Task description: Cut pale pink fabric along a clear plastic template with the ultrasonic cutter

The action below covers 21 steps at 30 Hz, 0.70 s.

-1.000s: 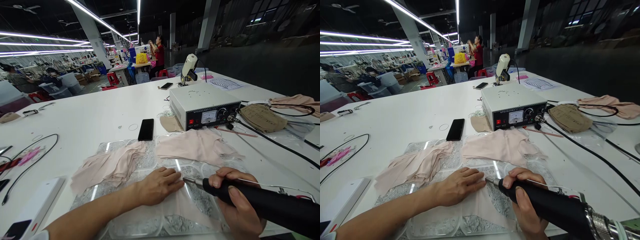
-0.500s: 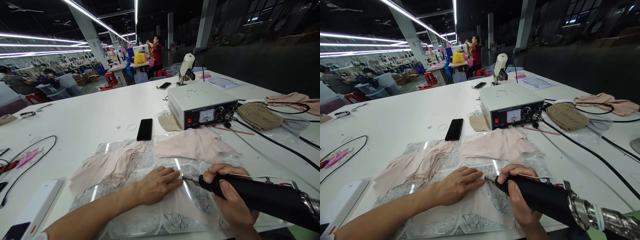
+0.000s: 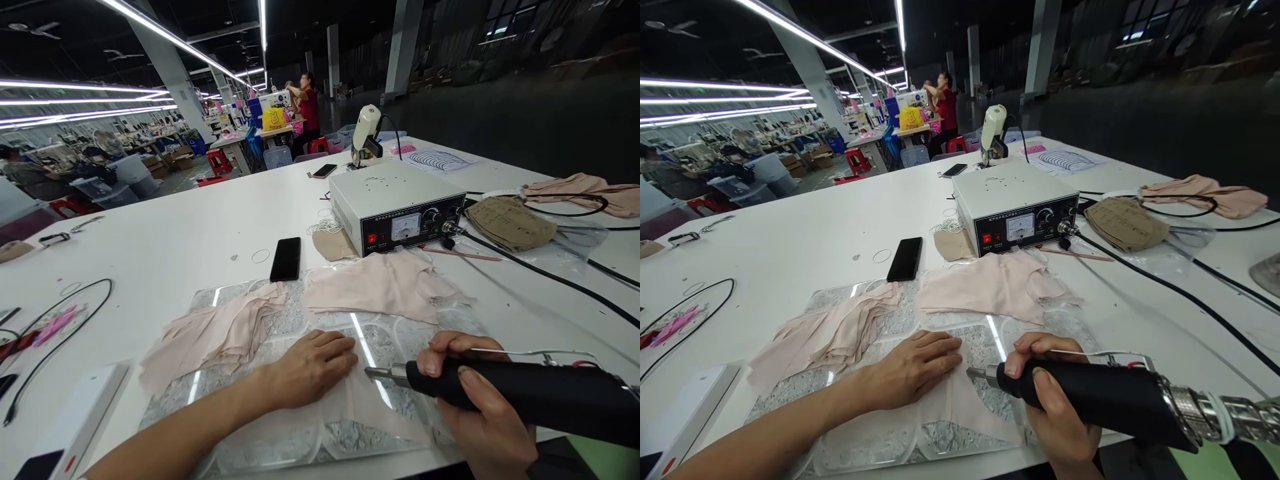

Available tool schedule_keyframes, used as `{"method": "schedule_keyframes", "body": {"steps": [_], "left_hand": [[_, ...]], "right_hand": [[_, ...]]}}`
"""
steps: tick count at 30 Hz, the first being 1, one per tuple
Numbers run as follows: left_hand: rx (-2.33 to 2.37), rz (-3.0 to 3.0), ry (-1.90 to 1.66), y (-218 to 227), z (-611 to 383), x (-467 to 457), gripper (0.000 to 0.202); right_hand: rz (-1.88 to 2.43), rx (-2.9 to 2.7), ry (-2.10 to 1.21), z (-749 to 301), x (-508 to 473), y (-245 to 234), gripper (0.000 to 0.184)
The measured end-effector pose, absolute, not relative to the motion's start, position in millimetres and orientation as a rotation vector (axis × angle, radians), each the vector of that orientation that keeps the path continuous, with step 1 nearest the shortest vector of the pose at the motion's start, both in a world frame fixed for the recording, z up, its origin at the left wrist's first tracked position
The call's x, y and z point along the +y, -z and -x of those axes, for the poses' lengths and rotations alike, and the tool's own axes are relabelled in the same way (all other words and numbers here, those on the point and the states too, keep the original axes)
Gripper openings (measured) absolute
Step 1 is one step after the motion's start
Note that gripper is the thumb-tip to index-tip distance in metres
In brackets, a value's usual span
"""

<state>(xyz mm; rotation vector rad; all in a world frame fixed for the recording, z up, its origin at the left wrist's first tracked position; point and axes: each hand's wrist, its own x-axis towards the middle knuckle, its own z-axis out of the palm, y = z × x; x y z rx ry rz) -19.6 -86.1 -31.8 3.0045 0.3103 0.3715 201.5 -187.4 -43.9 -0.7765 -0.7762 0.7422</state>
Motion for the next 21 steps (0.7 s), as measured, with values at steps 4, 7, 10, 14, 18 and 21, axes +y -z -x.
{"method": "schedule_keyframes", "body": {"steps": [4,7,10,14,18,21], "left_hand": [[0.309,-3.008,-0.383,29.3,19.4,-87.1,0.026],[0.302,-3.015,-0.372,29.5,20.1,-86.8,0.026],[0.300,-3.035,-0.351,31.7,21.1,-86.4,0.028],[0.292,-3.052,-0.344,33.4,21.7,-86.8,0.029],[0.302,-3.061,-0.332,31.9,20.9,-87.6,0.029],[0.300,-3.063,-0.353,30.9,20.4,-87.7,0.028]], "right_hand": [[0.771,-0.734,-0.762,-197.9,-185.9,38.9,0.007],[0.761,-0.715,-0.741,-195.1,-183.7,32.4,0.008],[0.771,-0.708,-0.712,-194.0,-181.2,28.9,0.009],[0.787,-0.700,-0.653,-193.8,-177.5,29.4,0.008],[0.783,-0.744,-0.616,-192.7,-174.0,30.3,0.008],[0.784,-0.772,-0.612,-191.1,-172.3,30.7,0.007]]}}
